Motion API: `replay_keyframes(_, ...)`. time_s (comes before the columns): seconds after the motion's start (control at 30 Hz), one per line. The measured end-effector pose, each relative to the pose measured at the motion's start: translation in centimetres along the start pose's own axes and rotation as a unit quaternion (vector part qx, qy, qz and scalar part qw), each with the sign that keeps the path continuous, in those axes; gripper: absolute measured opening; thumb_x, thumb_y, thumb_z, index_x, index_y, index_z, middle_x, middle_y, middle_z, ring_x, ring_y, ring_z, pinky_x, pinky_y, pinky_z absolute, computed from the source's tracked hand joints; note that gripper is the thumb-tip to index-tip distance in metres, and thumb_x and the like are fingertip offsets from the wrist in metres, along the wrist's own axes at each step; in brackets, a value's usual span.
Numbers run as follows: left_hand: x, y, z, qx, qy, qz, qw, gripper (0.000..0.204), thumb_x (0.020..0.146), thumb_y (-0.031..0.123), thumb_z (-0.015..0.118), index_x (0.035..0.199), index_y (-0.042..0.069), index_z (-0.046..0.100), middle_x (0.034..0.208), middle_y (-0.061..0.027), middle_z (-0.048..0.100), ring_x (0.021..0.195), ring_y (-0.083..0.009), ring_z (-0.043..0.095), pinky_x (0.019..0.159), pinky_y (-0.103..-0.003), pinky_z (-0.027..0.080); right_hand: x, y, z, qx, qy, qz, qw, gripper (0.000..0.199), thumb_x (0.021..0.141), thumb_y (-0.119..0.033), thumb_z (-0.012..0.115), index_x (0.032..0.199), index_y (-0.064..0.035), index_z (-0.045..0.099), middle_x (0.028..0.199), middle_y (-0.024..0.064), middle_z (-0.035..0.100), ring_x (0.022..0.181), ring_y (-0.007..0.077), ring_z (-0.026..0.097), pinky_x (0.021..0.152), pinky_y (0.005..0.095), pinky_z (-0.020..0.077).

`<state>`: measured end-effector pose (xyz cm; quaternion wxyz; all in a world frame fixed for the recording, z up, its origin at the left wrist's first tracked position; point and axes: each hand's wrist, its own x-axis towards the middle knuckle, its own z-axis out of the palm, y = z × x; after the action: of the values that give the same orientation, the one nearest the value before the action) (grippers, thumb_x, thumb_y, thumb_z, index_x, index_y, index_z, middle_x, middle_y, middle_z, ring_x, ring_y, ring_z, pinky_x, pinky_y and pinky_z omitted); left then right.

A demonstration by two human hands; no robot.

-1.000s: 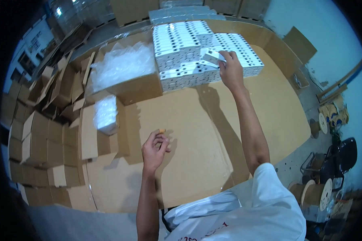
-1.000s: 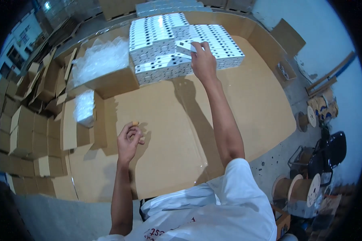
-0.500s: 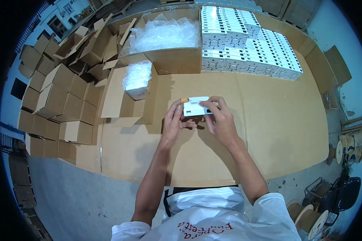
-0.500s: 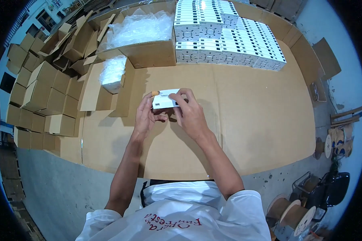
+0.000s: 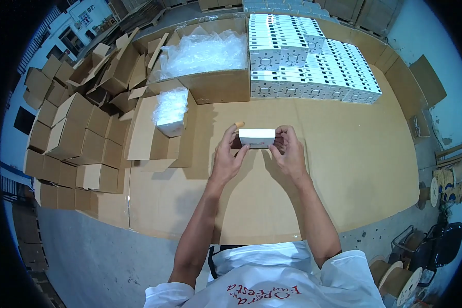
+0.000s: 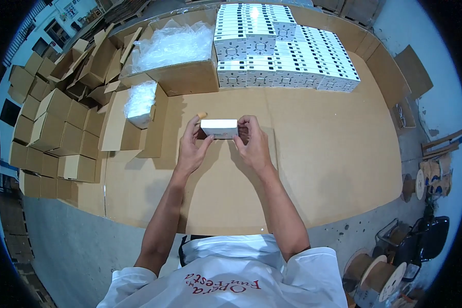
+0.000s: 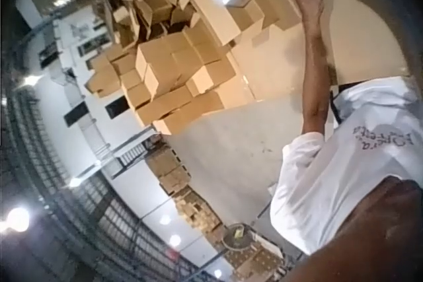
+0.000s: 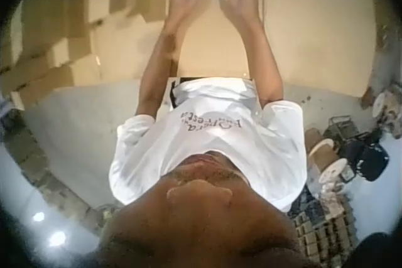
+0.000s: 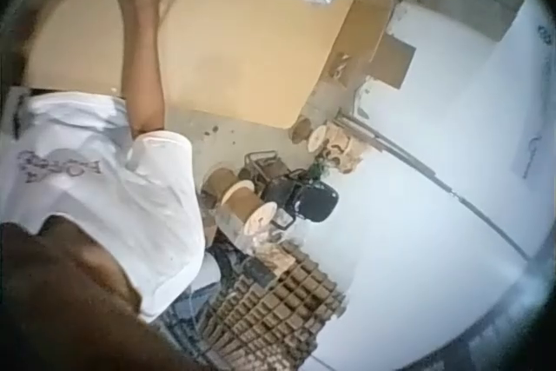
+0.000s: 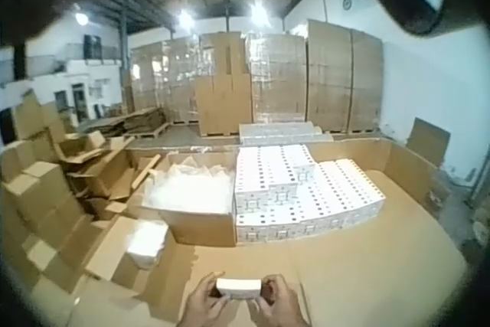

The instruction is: Packing small white product boxes into protective plastic bags and then into cardboard shipping boxes.

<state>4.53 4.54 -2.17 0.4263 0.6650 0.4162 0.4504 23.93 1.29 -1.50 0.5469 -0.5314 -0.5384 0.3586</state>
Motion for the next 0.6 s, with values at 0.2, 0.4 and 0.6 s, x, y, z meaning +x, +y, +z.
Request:
replay_keyframes(0.2, -0.4, 0.4, -1.1, 0.012, -0.032, -0.001, 0.999, 0.048, 0.091, -0.006, 0.064, 0.137, -0.004, 0.048, 0.122, -0.0165, 0.064, 0.114, -0.0233, 0.065, 0.099, -0.036, 0.053, -0.7, -1.1, 0.5, -0.063, -0.025, -0.001, 0.998, 0.038, 0.086, 0.009, 0.064, 0.12, 0.0002, 0.05, 0.109, 0.0178, 0.068, 0.105, 0.0272, 0.07, 0.091, 0.0372, 0.0571)
replay_keyframes(0.4, -0.5, 0.7, -2.6, -0.003, -0.042, -0.019, 0.999, 0.057, 0.092, 0.0, 0.066, 0.143, -0.003, 0.04, 0.125, -0.0182, 0.06, 0.117, -0.0251, 0.062, 0.103, -0.037, 0.05, -0.5, -1.8, 1.5, -0.091, -0.04, 0.0, 0.995, 0.045, 0.083, 0.005, 0.068, 0.125, -0.0003, 0.051, 0.111, 0.0178, 0.067, 0.104, 0.0289, 0.069, 0.092, 0.0395, 0.0559)
replay_keyframes(0.6, 1.7, 4.7, -6.1, 0.038, 0.065, 0.022, 0.997, 0.053, 0.097, 0.015, 0.063, 0.143, -0.002, 0.042, 0.123, -0.0161, 0.06, 0.112, -0.0231, 0.063, 0.099, -0.038, 0.051, 0.5, -2.4, 2.0, -0.044, -0.024, 0.017, 0.999, 0.063, 0.079, -0.001, 0.073, 0.135, -0.0027, 0.045, 0.128, 0.0176, 0.059, 0.119, 0.0274, 0.06, 0.098, 0.0385, 0.0517)
